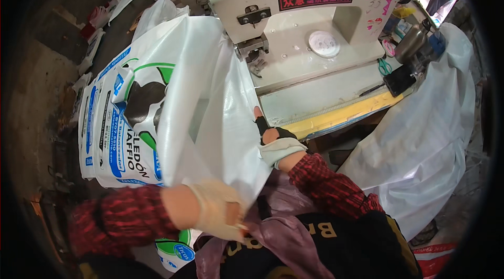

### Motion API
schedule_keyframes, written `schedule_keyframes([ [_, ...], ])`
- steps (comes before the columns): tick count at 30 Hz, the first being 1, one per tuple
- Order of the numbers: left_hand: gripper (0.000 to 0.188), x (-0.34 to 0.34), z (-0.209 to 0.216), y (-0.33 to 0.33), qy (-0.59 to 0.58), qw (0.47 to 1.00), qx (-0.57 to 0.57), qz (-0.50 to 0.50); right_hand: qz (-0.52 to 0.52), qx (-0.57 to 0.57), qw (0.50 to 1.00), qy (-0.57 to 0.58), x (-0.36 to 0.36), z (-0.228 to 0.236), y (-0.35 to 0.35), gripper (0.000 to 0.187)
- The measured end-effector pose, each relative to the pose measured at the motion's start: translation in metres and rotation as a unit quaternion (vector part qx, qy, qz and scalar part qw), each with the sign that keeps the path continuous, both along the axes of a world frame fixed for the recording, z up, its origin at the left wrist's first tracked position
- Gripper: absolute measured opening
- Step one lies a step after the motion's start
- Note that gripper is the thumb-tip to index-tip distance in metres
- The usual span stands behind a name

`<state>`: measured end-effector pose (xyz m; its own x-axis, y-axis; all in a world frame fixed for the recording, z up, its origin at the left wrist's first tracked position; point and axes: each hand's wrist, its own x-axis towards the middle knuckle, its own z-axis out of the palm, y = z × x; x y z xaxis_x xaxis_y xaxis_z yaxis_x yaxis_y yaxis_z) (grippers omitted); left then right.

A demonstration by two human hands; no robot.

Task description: Aligning, folding, and sewing heavy printed plastic bags using an industrial sewing machine.

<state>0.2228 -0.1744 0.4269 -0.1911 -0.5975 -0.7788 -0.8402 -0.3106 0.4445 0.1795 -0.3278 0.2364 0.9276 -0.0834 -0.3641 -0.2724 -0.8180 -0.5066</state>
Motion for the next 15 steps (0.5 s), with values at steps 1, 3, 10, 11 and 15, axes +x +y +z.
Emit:
schedule_keyframes([
  [1,0.040,0.012,0.011,0.010,-0.051,0.999,-0.007,-0.009,-0.006,0.001,1.000,0.006,-0.002,0.006,0.001,0.077],
  [3,0.029,0.044,0.033,0.013,-0.228,0.957,0.137,-0.112,-0.024,-0.003,1.000,0.008,0.011,0.008,-0.001,0.077],
  [10,0.023,0.021,0.029,0.012,-0.027,0.975,-0.222,-0.001,-0.107,0.078,0.988,-0.079,0.082,0.010,-0.036,0.071],
  [11,0.032,-0.004,-0.004,0.010,0.085,0.963,-0.255,0.016,-0.118,0.121,0.981,-0.100,0.081,0.008,-0.037,0.071],
  [15,0.033,-0.047,-0.088,-0.028,0.157,0.975,-0.160,-0.012,-0.094,0.189,0.966,-0.150,0.048,-0.005,-0.020,0.070],
])
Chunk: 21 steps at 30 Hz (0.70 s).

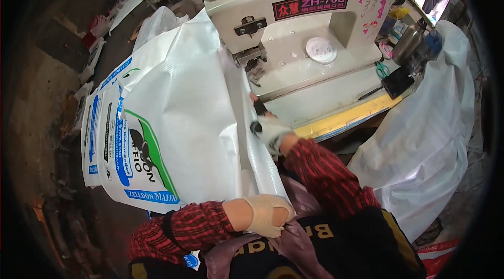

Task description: Aligning, folding, and sewing heavy printed plastic bags using an industrial sewing machine.

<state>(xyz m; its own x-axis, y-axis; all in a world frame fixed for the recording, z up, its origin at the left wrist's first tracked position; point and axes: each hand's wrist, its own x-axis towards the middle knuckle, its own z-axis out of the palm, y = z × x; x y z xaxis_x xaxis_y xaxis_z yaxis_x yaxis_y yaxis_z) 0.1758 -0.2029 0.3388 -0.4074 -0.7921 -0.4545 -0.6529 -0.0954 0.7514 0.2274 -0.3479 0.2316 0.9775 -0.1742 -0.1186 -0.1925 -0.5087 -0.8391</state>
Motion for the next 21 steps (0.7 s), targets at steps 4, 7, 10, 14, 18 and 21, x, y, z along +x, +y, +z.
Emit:
schedule_keyframes([
  [4,0.023,-0.006,0.048,-0.014,-0.094,0.986,0.121,-0.072,0.141,-0.142,0.956,0.212,-0.047,0.034,0.034,0.067],
  [7,0.018,0.001,0.069,-0.023,-0.153,0.956,0.209,-0.136,0.055,-0.174,0.970,0.162,-0.037,0.019,0.032,0.067],
  [10,0.024,0.007,0.069,-0.031,-0.166,0.957,0.209,-0.113,0.010,-0.196,0.970,0.143,-0.010,0.019,0.022,0.067],
  [14,0.025,0.010,0.048,-0.031,-0.111,0.957,0.241,-0.117,-0.029,-0.194,0.972,0.130,0.009,0.022,0.021,0.068],
  [18,0.024,0.012,0.039,-0.035,-0.097,0.959,0.228,-0.135,-0.048,-0.188,0.973,0.125,0.012,0.023,0.019,0.062],
  [21,0.026,0.019,0.034,-0.039,-0.085,0.962,0.238,-0.103,-0.053,-0.175,0.978,0.101,0.010,0.037,0.019,0.046],
])
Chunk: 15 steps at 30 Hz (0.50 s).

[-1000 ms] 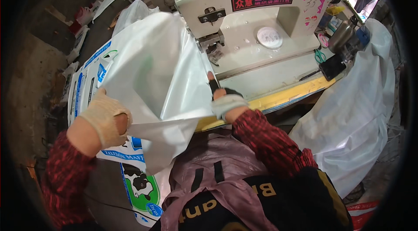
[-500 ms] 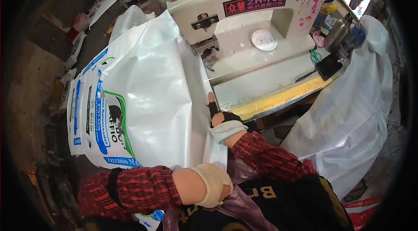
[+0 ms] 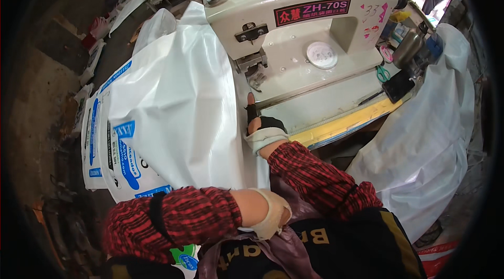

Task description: Aligning, folding, and sewing heavy printed plastic bags using an industrial sewing machine.

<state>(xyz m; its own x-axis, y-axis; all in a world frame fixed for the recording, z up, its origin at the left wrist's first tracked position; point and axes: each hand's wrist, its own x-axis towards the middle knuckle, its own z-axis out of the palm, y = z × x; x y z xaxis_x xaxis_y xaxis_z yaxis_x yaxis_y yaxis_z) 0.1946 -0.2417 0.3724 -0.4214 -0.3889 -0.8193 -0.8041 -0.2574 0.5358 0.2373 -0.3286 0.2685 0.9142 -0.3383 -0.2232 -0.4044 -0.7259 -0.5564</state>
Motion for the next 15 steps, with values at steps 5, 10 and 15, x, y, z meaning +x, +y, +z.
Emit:
schedule_keyframes([
  [5,0.030,0.004,-0.006,-0.012,-0.025,0.999,0.046,0.017,0.018,0.010,1.000,-0.015,0.002,-0.021,-0.007,0.043],
  [10,0.034,-0.003,-0.005,-0.005,-0.030,0.999,-0.029,-0.019,0.172,0.007,0.982,-0.084,-0.025,-0.093,-0.005,0.045],
  [15,0.025,0.041,0.054,0.009,-0.176,0.968,-0.168,-0.053,-0.025,0.213,0.976,0.046,-0.062,0.000,0.012,0.043],
])
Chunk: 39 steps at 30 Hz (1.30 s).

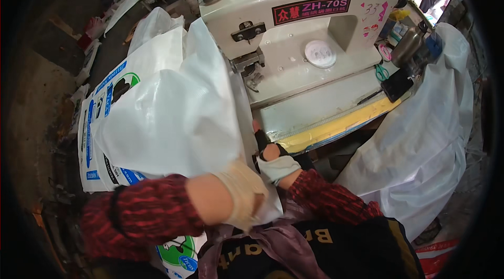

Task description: Aligning, folding, and sewing heavy printed plastic bags using an industrial sewing machine.

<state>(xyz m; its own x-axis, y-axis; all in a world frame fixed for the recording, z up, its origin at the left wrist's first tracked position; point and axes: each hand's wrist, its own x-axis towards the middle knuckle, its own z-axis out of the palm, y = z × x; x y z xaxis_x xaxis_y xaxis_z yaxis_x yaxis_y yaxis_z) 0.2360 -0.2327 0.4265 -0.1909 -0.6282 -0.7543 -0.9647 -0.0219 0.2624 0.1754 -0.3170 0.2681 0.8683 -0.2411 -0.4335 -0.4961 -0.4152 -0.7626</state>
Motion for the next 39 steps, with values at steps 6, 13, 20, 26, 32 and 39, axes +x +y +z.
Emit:
schedule_keyframes([
  [6,0.007,0.017,0.092,-0.009,-0.251,0.966,-0.037,-0.050,0.033,-0.247,0.954,-0.166,0.002,-0.045,0.004,0.066],
  [13,0.006,-0.038,0.029,0.029,0.053,0.994,-0.070,0.071,0.079,-0.268,0.954,-0.105,0.074,-0.025,-0.014,0.062],
  [20,0.009,-0.006,-0.078,-0.030,-0.105,0.986,-0.100,0.082,-0.004,-0.112,0.985,-0.129,0.093,-0.029,-0.035,0.062],
  [26,0.013,0.085,-0.087,-0.064,-0.226,0.949,-0.193,0.106,-0.035,0.251,0.898,-0.360,0.073,-0.062,-0.071,0.039],
  [32,0.012,0.163,-0.091,-0.062,-0.285,0.929,-0.204,0.121,-0.136,0.398,0.885,-0.198,0.056,-0.020,-0.072,0.038],
  [39,0.014,0.157,0.001,0.045,-0.270,0.846,-0.429,0.165,-0.095,0.300,0.923,-0.222,0.060,0.005,-0.065,0.034],
])
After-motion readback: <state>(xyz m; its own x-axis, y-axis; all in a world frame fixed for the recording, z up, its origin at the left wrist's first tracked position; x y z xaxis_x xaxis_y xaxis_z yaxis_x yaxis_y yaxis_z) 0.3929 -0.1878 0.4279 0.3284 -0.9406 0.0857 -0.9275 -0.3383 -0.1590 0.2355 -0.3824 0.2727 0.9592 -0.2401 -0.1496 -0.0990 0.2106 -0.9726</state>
